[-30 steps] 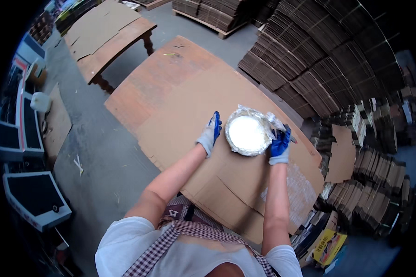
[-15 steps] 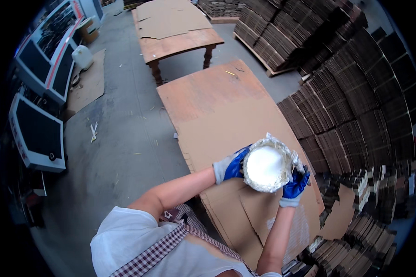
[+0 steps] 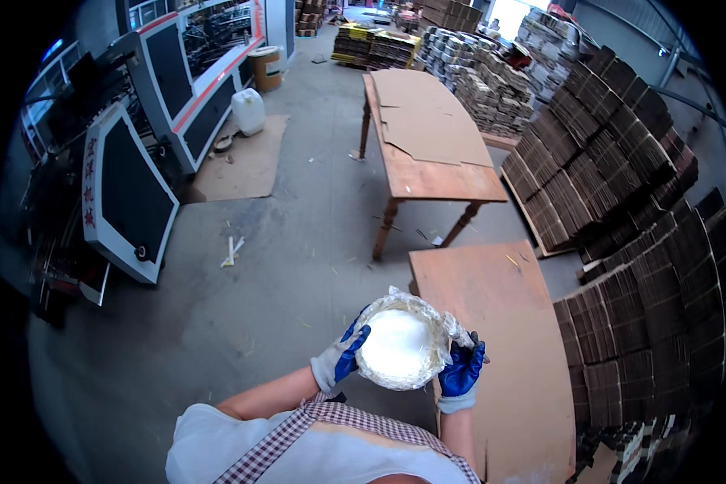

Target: The person applies a white adhesive substance to a large corrugated cardboard sheet using a putty knife. They scoop the adhesive from a container and spread it in parallel lines across the surface of the cardboard.

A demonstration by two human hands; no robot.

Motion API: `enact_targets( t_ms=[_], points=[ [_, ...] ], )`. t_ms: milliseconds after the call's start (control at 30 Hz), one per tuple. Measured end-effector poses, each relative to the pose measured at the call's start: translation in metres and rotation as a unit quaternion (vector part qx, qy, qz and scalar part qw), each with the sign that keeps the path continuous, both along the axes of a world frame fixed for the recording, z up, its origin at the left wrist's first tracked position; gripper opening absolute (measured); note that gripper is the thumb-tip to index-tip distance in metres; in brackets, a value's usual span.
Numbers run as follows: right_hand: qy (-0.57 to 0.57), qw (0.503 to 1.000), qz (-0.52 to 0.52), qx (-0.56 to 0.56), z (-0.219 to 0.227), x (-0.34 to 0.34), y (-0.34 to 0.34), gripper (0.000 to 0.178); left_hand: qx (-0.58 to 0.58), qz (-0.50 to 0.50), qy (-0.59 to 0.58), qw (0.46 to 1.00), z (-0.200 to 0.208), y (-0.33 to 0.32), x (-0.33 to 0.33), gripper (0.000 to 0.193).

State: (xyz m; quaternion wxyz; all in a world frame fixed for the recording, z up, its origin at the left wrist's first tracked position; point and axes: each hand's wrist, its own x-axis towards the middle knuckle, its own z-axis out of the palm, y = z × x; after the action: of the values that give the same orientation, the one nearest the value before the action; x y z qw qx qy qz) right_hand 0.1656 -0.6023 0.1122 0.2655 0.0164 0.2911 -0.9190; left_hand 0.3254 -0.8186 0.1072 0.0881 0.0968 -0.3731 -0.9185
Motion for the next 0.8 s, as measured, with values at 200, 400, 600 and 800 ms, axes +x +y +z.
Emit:
enact_targets(
  t_ms=[200, 400, 600, 800],
  points=[
    [-0.053, 0.989, 0.131, -0.044, 0.003, -0.005, -0.183, 0.034, 0.002, 0.122, -0.028, 0.992, 0.057, -0.137, 0.053, 0.061],
    [-0.043, 0.984, 0.171, -0.026, 0.005, -0.059, -0.34, 0.029, 0.007, 0.226, -0.025, 0.974, 0.031, -0.264, 0.053, 0.06],
    [-0.028, 0.971, 0.234, -0.032, 0.0, -0.148, -0.489, 0.024, 0.079, 0.297, -0.021, 0.952, 0.024, -0.393, 0.047, 0.066],
    [-0.044, 0.937, 0.345, -0.028, -0.01, -0.23, -0.681, 0.024, 0.023, 0.397, 0.028, 0.917, 0.063, -0.518, -0.017, 0.067]
  ],
)
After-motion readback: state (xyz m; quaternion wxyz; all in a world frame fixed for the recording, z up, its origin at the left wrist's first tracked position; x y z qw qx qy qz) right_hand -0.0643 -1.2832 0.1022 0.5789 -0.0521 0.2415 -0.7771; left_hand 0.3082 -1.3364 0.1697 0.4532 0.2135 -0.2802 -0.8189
